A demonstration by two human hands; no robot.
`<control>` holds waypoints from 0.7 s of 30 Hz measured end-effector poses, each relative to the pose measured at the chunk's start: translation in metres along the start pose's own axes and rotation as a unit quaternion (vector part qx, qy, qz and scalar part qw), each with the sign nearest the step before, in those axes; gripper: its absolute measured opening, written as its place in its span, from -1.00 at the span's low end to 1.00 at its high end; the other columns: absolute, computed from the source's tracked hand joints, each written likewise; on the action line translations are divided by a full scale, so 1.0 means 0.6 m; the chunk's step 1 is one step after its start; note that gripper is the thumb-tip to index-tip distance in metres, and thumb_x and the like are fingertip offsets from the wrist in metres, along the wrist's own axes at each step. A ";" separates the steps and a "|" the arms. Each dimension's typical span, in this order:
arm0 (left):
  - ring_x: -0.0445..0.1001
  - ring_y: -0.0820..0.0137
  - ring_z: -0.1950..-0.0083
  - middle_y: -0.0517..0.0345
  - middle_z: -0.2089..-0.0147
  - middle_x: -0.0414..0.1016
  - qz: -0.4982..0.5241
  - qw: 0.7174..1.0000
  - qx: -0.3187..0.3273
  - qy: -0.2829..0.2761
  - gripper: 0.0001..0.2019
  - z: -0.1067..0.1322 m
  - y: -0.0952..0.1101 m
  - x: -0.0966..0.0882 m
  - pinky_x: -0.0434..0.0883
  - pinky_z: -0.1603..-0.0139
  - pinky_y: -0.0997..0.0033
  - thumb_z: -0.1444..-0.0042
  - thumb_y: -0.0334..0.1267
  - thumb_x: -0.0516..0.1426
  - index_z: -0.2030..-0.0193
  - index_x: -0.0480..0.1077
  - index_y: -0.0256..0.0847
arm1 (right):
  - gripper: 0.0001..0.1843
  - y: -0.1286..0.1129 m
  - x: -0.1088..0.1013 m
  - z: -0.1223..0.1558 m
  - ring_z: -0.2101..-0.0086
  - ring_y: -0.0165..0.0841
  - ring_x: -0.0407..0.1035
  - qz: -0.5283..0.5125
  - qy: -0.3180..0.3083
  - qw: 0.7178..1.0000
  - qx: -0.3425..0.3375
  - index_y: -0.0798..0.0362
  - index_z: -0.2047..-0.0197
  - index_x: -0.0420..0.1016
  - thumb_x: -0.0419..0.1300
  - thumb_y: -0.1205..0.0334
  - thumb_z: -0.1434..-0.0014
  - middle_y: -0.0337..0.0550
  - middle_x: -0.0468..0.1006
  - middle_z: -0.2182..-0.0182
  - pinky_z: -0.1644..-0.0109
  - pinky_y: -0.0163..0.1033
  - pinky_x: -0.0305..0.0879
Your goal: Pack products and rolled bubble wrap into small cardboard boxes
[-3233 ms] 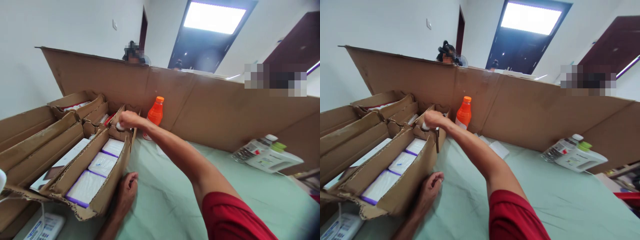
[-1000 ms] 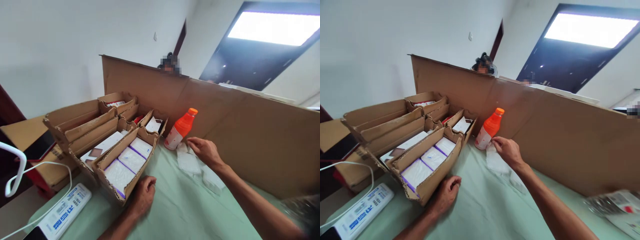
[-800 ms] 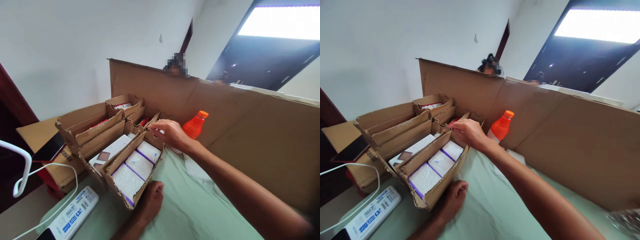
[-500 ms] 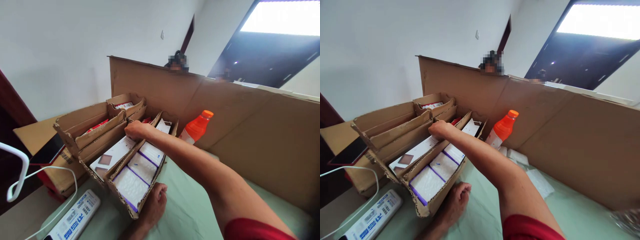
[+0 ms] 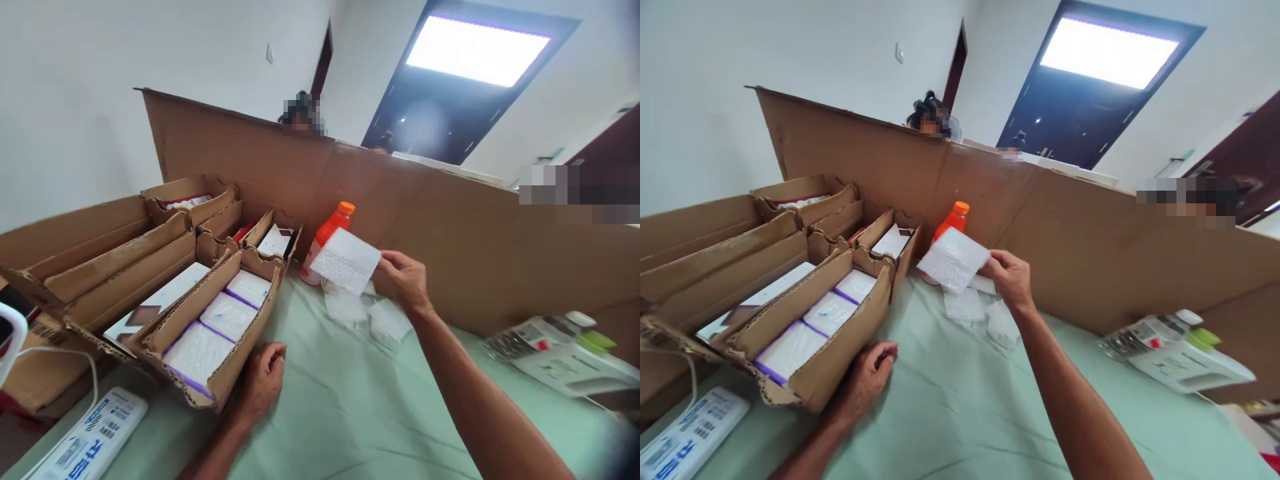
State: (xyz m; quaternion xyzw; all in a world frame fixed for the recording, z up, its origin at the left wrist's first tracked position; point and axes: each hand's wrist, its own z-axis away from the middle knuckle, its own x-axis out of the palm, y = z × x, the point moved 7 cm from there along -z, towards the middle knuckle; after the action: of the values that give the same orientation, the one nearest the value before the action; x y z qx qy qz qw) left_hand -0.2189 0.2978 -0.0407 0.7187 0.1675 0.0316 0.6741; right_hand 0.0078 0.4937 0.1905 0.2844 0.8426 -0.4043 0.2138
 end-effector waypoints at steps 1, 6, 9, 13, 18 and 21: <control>0.57 0.26 0.13 -0.02 0.17 0.63 -0.007 1.000 0.004 0.001 -0.74 0.000 0.003 0.000 0.46 0.07 0.30 -0.13 -0.29 0.02 0.12 0.48 -0.22 | -0.70 0.046 -0.007 0.015 0.37 -0.30 0.51 0.015 0.007 1.000 0.026 0.08 0.26 0.65 0.18 0.07 -0.10 -0.15 0.66 0.40 0.23 -0.20 0.44; 0.55 0.29 0.19 0.01 0.22 0.61 -0.044 0.999 0.022 0.015 -0.76 0.033 0.052 -0.002 0.47 0.16 0.34 -0.11 -0.33 0.03 0.20 0.51 -0.22 | -0.72 0.158 -0.016 0.073 0.40 -0.23 0.47 0.062 0.015 0.995 0.073 0.05 0.31 0.63 0.17 0.12 0.02 -0.07 0.64 0.41 0.18 -0.05 0.43; 0.55 0.33 0.20 0.05 0.23 0.61 -0.069 0.992 0.096 -0.053 -0.76 0.079 0.159 -0.001 0.46 0.23 0.41 -0.12 -0.38 0.05 0.18 0.54 -0.19 | -0.62 0.145 0.033 0.096 0.32 -0.19 0.49 0.039 -0.022 0.998 0.033 0.07 0.16 0.61 0.10 0.09 -0.06 0.05 0.65 0.23 0.12 -0.01 0.42; 0.55 0.28 0.02 -0.01 0.09 0.61 -0.136 0.941 0.306 -0.057 -0.71 0.107 0.371 -0.067 0.46 -0.07 0.31 -0.22 -0.37 0.07 0.00 0.53 -0.21 | -0.67 0.068 0.173 0.157 0.20 -0.19 0.53 -0.021 -0.130 0.990 -0.060 0.02 0.19 0.61 0.09 0.10 -0.10 0.00 0.65 0.14 0.04 -0.06 0.43; 0.53 0.28 0.01 0.07 0.04 0.61 -0.337 0.893 0.225 0.195 -0.68 -0.018 0.466 -0.296 0.41 -0.09 0.30 -0.24 -0.28 0.00 0.01 0.53 -0.24 | -0.68 -0.013 0.305 0.254 -0.02 -0.12 0.48 -0.030 -0.190 0.974 -0.117 0.03 0.18 0.63 0.09 0.22 -0.12 0.05 0.61 -0.01 -0.10 0.01 0.37; 0.53 0.28 0.09 0.10 0.12 0.63 -0.452 0.877 0.013 0.163 -0.68 -0.122 0.404 -0.421 0.40 0.04 0.37 -0.19 -0.32 0.02 0.04 0.55 -0.25 | -0.68 -0.021 0.328 0.281 -0.05 -0.07 0.46 -0.021 -0.196 0.972 -0.128 0.05 0.16 0.64 0.07 0.25 -0.16 0.09 0.58 -0.05 -0.08 0.04 0.35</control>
State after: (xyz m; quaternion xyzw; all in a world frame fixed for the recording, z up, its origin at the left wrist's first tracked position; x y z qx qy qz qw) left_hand -0.4285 0.2876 0.2491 0.5581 0.5817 -0.1620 0.5691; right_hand -0.1252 0.4121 -0.0166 0.1521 0.8347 -0.3450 0.4014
